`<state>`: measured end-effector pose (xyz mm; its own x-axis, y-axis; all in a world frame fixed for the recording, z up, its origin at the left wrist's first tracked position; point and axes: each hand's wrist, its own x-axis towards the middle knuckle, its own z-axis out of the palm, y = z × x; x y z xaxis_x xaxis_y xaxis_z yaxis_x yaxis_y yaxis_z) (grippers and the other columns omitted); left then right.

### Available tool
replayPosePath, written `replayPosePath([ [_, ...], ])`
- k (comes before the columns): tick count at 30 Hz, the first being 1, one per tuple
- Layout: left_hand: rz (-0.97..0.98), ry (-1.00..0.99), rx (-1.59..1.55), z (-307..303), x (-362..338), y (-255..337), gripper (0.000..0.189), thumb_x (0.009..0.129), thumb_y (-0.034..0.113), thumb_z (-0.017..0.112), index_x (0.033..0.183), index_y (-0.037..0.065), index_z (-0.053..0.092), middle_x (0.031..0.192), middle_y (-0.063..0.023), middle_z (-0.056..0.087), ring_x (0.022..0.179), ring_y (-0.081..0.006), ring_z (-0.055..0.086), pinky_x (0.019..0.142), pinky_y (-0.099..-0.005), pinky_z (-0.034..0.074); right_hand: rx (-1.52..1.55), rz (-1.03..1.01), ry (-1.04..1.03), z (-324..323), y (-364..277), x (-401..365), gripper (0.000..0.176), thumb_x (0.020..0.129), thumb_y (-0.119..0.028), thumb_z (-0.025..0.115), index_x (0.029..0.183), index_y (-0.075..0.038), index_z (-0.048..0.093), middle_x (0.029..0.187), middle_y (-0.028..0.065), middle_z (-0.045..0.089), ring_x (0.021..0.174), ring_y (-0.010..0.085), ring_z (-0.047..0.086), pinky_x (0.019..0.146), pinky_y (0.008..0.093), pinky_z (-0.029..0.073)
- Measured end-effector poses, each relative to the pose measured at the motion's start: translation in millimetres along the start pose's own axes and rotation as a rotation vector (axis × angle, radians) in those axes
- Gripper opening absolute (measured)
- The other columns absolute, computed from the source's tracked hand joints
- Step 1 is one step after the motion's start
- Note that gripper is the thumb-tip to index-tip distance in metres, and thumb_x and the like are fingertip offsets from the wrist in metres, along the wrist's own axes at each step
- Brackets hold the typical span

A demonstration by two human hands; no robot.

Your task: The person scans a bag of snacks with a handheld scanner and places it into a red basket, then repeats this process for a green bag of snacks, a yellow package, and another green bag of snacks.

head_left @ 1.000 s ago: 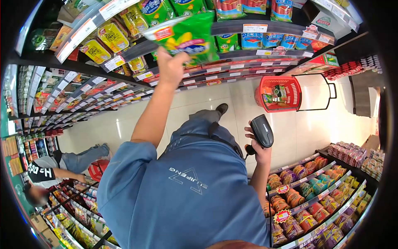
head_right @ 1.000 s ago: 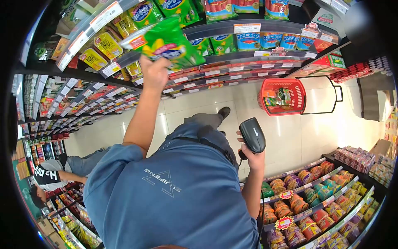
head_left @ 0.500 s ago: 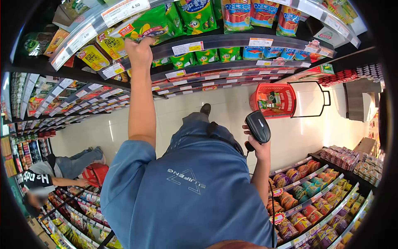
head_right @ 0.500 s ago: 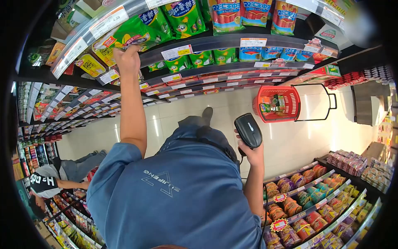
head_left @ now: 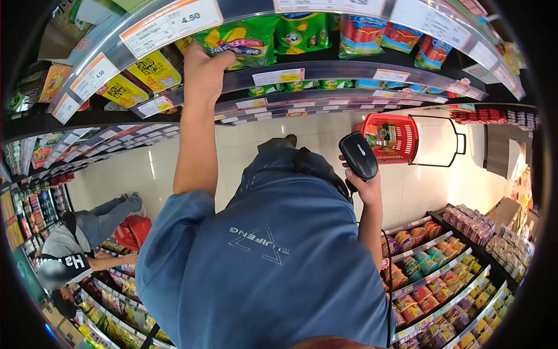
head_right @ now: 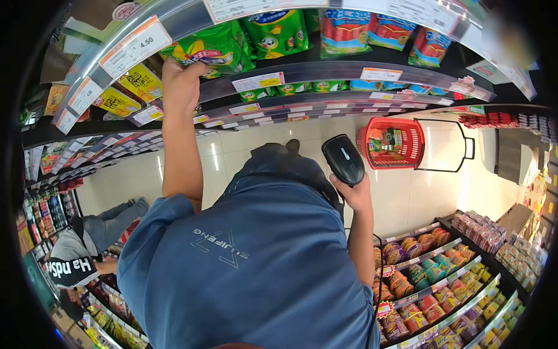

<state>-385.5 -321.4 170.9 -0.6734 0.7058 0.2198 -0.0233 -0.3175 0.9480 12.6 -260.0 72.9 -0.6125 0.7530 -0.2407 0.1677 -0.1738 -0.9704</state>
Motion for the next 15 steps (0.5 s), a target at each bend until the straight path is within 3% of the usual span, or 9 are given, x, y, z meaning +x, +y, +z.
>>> replayPosePath([
  [5, -0.137, -0.018, 0.216, -12.4, -5.4, 16.1, 0.031, 0.074, -0.004, 0.067, 0.103, -0.007, 0.058, 0.100, -0.0106, 0.065, 0.092, -0.0140, 0.060, 0.082, -0.0271, 0.047, -0.046, -0.038, -0.079, 12.5, -3.4, 31.1, 0.032, 0.075, -0.009, 0.076, 0.103, 0.001, 0.064, 0.091, 0.0039, 0.067, 0.082, 0.0110, 0.059, 0.077, 0.0276, 0.048],
  [9, -0.064, 0.004, 0.318, -21.8, -7.2, 16.1, 0.032, 0.073, 0.001, 0.072, 0.102, -0.007, 0.058, 0.097, -0.0102, 0.065, 0.086, -0.0133, 0.060, 0.078, -0.0269, 0.048, -0.092, -0.084, -0.077, 21.8, -8.7, 38.9, 0.035, 0.074, -0.012, 0.078, 0.102, 0.002, 0.063, 0.091, 0.0047, 0.067, 0.083, 0.0116, 0.060, 0.078, 0.0281, 0.048],
  [12, -0.135, -0.045, 0.535, -40.6, -7.3, 11.4, 0.035, 0.074, 0.009, 0.076, 0.101, -0.006, 0.059, 0.090, -0.0088, 0.066, 0.079, -0.0122, 0.059, 0.073, -0.0275, 0.048, -0.095, -0.089, -0.067, 20.5, -6.0, 33.6, 0.034, 0.074, -0.012, 0.078, 0.102, 0.001, 0.064, 0.091, 0.0046, 0.067, 0.083, 0.0113, 0.060, 0.078, 0.0280, 0.048],
  [15, -0.031, -0.062, 0.808, -46.3, -0.4, 10.2, 0.036, 0.078, 0.023, 0.077, 0.098, -0.003, 0.060, 0.082, -0.0106, 0.068, 0.073, -0.0166, 0.062, 0.069, -0.0304, 0.049, -0.100, -0.082, -0.071, 14.7, 1.1, 21.4, 0.031, 0.075, -0.011, 0.078, 0.100, 0.001, 0.064, 0.089, 0.0041, 0.067, 0.081, 0.0105, 0.059, 0.076, 0.0276, 0.047],
])
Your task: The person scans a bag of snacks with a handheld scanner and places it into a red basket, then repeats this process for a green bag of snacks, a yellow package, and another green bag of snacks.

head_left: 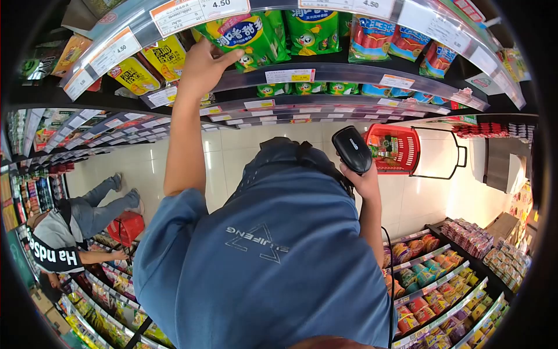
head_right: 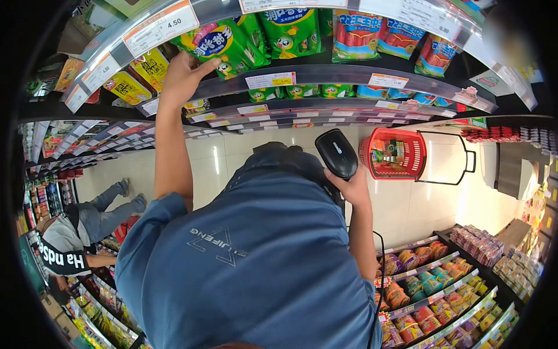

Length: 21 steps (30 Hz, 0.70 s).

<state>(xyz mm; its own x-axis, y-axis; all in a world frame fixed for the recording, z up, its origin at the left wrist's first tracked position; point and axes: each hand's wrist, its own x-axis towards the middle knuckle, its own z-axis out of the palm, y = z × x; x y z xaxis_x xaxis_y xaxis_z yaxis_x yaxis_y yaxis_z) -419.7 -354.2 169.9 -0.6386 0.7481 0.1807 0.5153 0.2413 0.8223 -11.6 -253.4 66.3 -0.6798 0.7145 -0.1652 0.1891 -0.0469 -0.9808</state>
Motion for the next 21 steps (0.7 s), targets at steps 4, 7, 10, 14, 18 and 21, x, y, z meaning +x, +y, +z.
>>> replayPosePath([
  [4, 0.081, 0.211, 0.239, 18.5, -5.8, 26.2, 0.033, 0.078, 0.023, 0.076, 0.092, -0.001, 0.060, 0.084, -0.0142, 0.070, 0.078, -0.0258, 0.069, 0.070, -0.0355, 0.052, 0.004, 0.025, -0.001, -4.7, 0.5, -29.3, 0.023, 0.076, -0.010, 0.076, 0.094, 0.001, 0.065, 0.083, 0.0025, 0.066, 0.076, 0.0087, 0.057, 0.071, 0.0270, 0.047],
  [7, 0.136, 0.308, 0.294, 27.6, -9.3, 23.5, 0.033, 0.077, 0.024, 0.076, 0.093, -0.001, 0.060, 0.084, -0.0139, 0.070, 0.078, -0.0271, 0.069, 0.071, -0.0359, 0.053, 0.024, 0.037, 0.039, -7.0, 6.6, -57.4, 0.021, 0.077, -0.009, 0.076, 0.092, 0.000, 0.065, 0.081, 0.0018, 0.065, 0.074, 0.0085, 0.056, 0.069, 0.0269, 0.047],
  [10, 0.194, 0.337, 0.339, 30.6, -13.2, 23.9, 0.032, 0.078, 0.025, 0.076, 0.091, -0.001, 0.062, 0.081, -0.0141, 0.070, 0.076, -0.0284, 0.069, 0.070, -0.0366, 0.053, 0.022, 0.124, 0.045, -11.8, 12.6, -88.3, 0.018, 0.077, -0.009, 0.075, 0.090, 0.000, 0.065, 0.078, 0.0013, 0.064, 0.072, 0.0087, 0.056, 0.068, 0.0272, 0.047],
  [14, 0.215, 0.277, 0.407, 24.3, -10.9, 25.2, 0.032, 0.079, 0.027, 0.075, 0.090, -0.001, 0.062, 0.082, -0.0151, 0.070, 0.077, -0.0291, 0.069, 0.069, -0.0374, 0.053, 0.014, 0.214, 0.043, -14.7, 28.5, -123.4, 0.019, 0.077, -0.011, 0.076, 0.089, 0.000, 0.066, 0.074, -0.0002, 0.063, 0.070, 0.0080, 0.055, 0.066, 0.0273, 0.046],
  [18, 0.190, 0.267, 0.369, 24.9, -8.1, 18.9, 0.035, 0.079, 0.028, 0.075, 0.091, -0.002, 0.063, 0.084, -0.0149, 0.071, 0.079, -0.0281, 0.070, 0.071, -0.0365, 0.053, 0.017, 0.263, 0.048, -17.6, 46.0, -149.3, 0.023, 0.076, -0.014, 0.077, 0.091, 0.000, 0.066, 0.079, 0.0013, 0.065, 0.073, 0.0083, 0.055, 0.069, 0.0279, 0.047],
  [21, 0.172, 0.332, 0.307, 30.8, -7.3, 12.4, 0.036, 0.077, 0.028, 0.077, 0.092, -0.002, 0.064, 0.087, -0.0143, 0.071, 0.081, -0.0264, 0.070, 0.073, -0.0357, 0.053, 0.029, 0.270, 0.067, -18.4, 49.7, -163.4, 0.024, 0.076, -0.014, 0.077, 0.091, 0.000, 0.067, 0.080, 0.0018, 0.065, 0.074, 0.0088, 0.055, 0.070, 0.0282, 0.047],
])
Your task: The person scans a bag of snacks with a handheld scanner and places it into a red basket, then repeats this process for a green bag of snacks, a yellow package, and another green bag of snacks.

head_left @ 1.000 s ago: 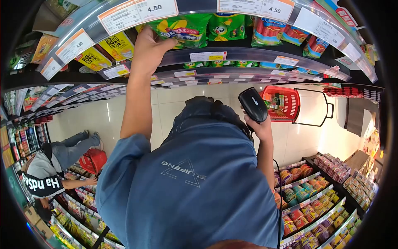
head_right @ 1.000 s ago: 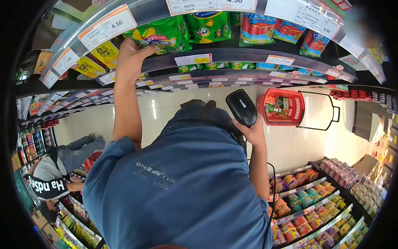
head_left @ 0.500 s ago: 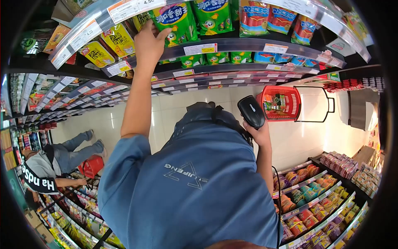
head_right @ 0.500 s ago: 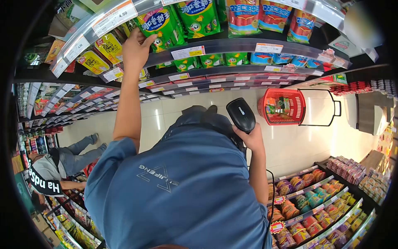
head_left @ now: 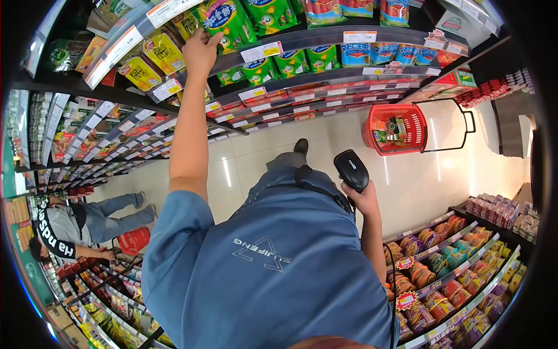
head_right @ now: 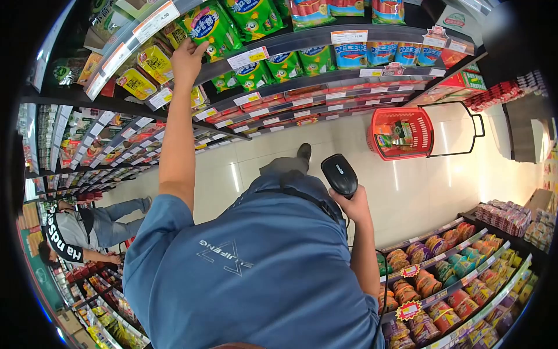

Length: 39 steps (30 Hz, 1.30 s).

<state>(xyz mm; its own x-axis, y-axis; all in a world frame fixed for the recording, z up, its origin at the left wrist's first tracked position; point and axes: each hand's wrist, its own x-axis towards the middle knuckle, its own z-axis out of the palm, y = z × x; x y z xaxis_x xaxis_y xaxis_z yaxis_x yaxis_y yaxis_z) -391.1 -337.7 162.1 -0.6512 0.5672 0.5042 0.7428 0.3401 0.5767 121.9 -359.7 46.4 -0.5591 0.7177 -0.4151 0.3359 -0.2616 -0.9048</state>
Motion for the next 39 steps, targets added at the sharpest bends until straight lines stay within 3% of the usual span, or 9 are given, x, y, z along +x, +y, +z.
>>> replayPosePath([
  [10, -0.117, 0.065, -0.166, 12.7, -20.7, 15.5, 0.051, 0.078, 0.028, 0.077, 0.111, -0.007, 0.060, 0.102, -0.0193, 0.068, 0.094, -0.0263, 0.067, 0.081, -0.0344, 0.051, 0.010, -0.024, 0.063, -29.6, 17.8, -8.9, 0.023, 0.077, -0.014, 0.077, 0.092, 0.000, 0.066, 0.079, 0.0010, 0.064, 0.072, 0.0086, 0.054, 0.069, 0.0282, 0.047],
  [12, 0.061, 0.326, 0.271, 20.3, -34.0, 32.7, 0.053, 0.080, 0.024, 0.075, 0.117, -0.007, 0.055, 0.110, -0.0216, 0.062, 0.101, -0.0291, 0.060, 0.085, -0.0367, 0.047, 0.011, 0.027, 0.078, -40.8, 22.4, -5.3, 0.024, 0.077, -0.015, 0.076, 0.093, 0.000, 0.066, 0.079, 0.0009, 0.064, 0.072, 0.0085, 0.054, 0.069, 0.0282, 0.047],
  [15, 0.164, 0.470, -0.038, 44.0, -62.4, 92.1, 0.042, 0.081, 0.015, 0.072, 0.115, -0.002, 0.055, 0.107, -0.0170, 0.058, 0.093, -0.0268, 0.055, 0.084, -0.0383, 0.045, 0.040, 0.042, 0.146, -54.3, 34.4, 10.2, 0.027, 0.077, -0.017, 0.077, 0.095, -0.001, 0.065, 0.077, 0.0012, 0.062, 0.071, 0.0106, 0.053, 0.068, 0.0304, 0.047],
  [20, 0.402, -0.516, -0.526, 151.3, -126.3, 182.2, 0.028, 0.084, 0.010, 0.068, 0.110, 0.002, 0.060, 0.095, -0.0106, 0.065, 0.080, -0.0218, 0.062, 0.075, -0.0321, 0.050, -0.120, 0.206, 0.263, -98.2, 105.6, 42.7, 0.033, 0.077, -0.024, 0.075, 0.093, 0.003, 0.064, 0.074, 0.0078, 0.064, 0.067, 0.0150, 0.060, 0.067, 0.0325, 0.050],
  [26, 0.485, -1.625, -0.087, 364.5, -188.8, 125.1, 0.047, 0.083, 0.030, 0.069, 0.119, 0.002, 0.060, 0.101, -0.0171, 0.068, 0.093, -0.0273, 0.066, 0.082, -0.0378, 0.050, 0.065, 0.639, 0.496, -150.8, 176.2, 20.6, 0.028, 0.078, -0.019, 0.073, 0.090, 0.002, 0.059, 0.064, 0.0085, 0.060, 0.047, 0.0154, 0.058, 0.043, 0.0294, 0.048],
  [30, -0.303, -1.736, -0.144, 468.3, -231.5, 16.1, 0.037, 0.084, 0.034, 0.068, 0.103, 0.002, 0.066, 0.085, -0.0158, 0.069, 0.077, -0.0274, 0.067, 0.069, -0.0398, 0.050, 0.428, 0.930, 0.699, -149.5, 221.7, -35.0, 0.021, 0.079, -0.015, 0.070, 0.088, 0.000, 0.058, 0.059, 0.0066, 0.055, 0.042, 0.0152, 0.052, 0.038, 0.0308, 0.041],
  [34, -0.158, -1.733, 0.561, 522.7, -236.0, -32.1, 0.028, 0.085, 0.031, 0.064, 0.089, 0.004, 0.069, 0.073, -0.0095, 0.067, 0.064, -0.0202, 0.063, 0.060, -0.0361, 0.048, 0.555, 1.040, 0.927, -126.3, 227.2, -62.5, 0.019, 0.078, -0.014, 0.070, 0.084, -0.002, 0.056, 0.058, 0.0048, 0.054, 0.040, 0.0142, 0.050, 0.038, 0.0306, 0.040],
  [36, 0.070, -1.786, 0.220, 509.5, -220.0, 36.1, 0.026, 0.085, 0.029, 0.061, 0.079, 0.005, 0.070, 0.071, -0.0049, 0.066, 0.062, -0.0148, 0.060, 0.058, -0.0323, 0.046, 0.616, 1.057, 0.922, -119.0, 234.3, -63.5, 0.020, 0.078, -0.014, 0.071, 0.084, -0.002, 0.056, 0.058, 0.0047, 0.054, 0.041, 0.0141, 0.050, 0.038, 0.0303, 0.040],
  [39, -0.125, -1.812, 0.058, 536.6, -228.0, 86.2, 0.024, 0.085, 0.026, 0.062, 0.089, 0.003, 0.069, 0.075, -0.0038, 0.067, 0.065, -0.0123, 0.061, 0.060, -0.0293, 0.047, 0.642, 1.090, 0.871, -118.8, 238.7, -58.5, 0.020, 0.077, -0.014, 0.071, 0.083, -0.002, 0.056, 0.058, 0.0045, 0.054, 0.041, 0.0139, 0.050, 0.038, 0.0298, 0.040],
])
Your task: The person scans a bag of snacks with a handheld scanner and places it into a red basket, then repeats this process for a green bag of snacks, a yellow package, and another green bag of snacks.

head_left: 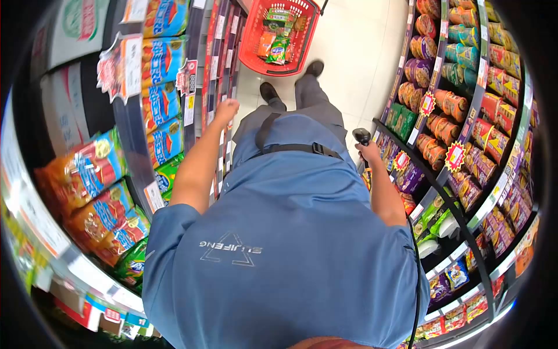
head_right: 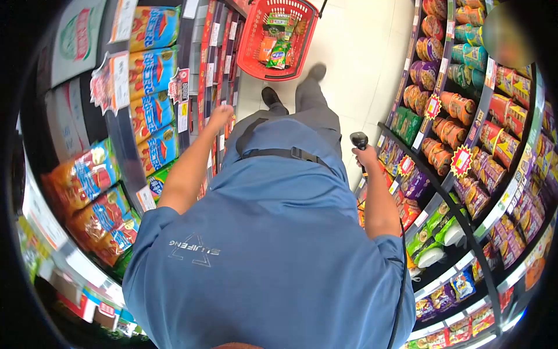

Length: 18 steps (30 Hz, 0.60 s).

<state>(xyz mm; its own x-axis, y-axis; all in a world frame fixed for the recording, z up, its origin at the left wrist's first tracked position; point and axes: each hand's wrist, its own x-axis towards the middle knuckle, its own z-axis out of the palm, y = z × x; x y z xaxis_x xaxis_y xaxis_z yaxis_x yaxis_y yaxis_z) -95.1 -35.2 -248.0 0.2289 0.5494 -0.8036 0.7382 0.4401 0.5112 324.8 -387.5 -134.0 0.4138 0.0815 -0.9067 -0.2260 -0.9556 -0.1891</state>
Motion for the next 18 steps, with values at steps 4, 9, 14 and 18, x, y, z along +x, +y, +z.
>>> replayPosePath([
  [4, 0.012, 0.023, -0.103, 8.9, 32.7, 74.0, 0.026, 0.086, 0.022, 0.062, 0.102, 0.001, 0.066, 0.080, -0.0052, 0.068, 0.069, -0.0125, 0.063, 0.066, -0.0281, 0.049, -0.128, -0.001, -0.038, -4.3, -54.7, 33.3, 0.021, 0.076, -0.015, 0.072, 0.082, -0.002, 0.056, 0.058, 0.0042, 0.053, 0.041, 0.0137, 0.050, 0.038, 0.0290, 0.041],
  [9, -0.043, 0.023, -0.068, 34.8, 62.8, 165.9, 0.028, 0.093, 0.025, 0.059, 0.111, 0.003, 0.061, 0.090, -0.0041, 0.067, 0.081, -0.0112, 0.062, 0.070, -0.0246, 0.048, -0.105, -0.091, -0.081, -17.1, -157.3, 105.1, 0.022, 0.077, -0.018, 0.072, 0.081, -0.002, 0.057, 0.057, 0.0042, 0.054, 0.041, 0.0136, 0.051, 0.039, 0.0286, 0.042],
  [14, -0.080, -0.073, -0.233, 86.4, 119.2, 197.1, 0.029, 0.093, 0.024, 0.059, 0.113, 0.003, 0.059, 0.096, -0.0053, 0.067, 0.081, -0.0124, 0.063, 0.070, -0.0255, 0.049, -0.092, -0.220, -0.236, -17.1, -278.4, 139.8, 0.029, 0.076, -0.021, 0.073, 0.086, 0.002, 0.059, 0.061, 0.0045, 0.056, 0.046, 0.0115, 0.051, 0.045, 0.0281, 0.042],
  [18, -0.253, -0.092, -0.334, 133.2, 175.1, 207.7, 0.028, 0.093, 0.023, 0.058, 0.114, 0.004, 0.059, 0.096, -0.0050, 0.066, 0.081, -0.0124, 0.062, 0.072, -0.0263, 0.050, -0.133, -0.252, -0.286, -2.0, -313.4, 172.3, 0.031, 0.077, -0.023, 0.074, 0.091, 0.001, 0.060, 0.063, 0.0037, 0.058, 0.050, 0.0109, 0.052, 0.050, 0.0290, 0.043],
])
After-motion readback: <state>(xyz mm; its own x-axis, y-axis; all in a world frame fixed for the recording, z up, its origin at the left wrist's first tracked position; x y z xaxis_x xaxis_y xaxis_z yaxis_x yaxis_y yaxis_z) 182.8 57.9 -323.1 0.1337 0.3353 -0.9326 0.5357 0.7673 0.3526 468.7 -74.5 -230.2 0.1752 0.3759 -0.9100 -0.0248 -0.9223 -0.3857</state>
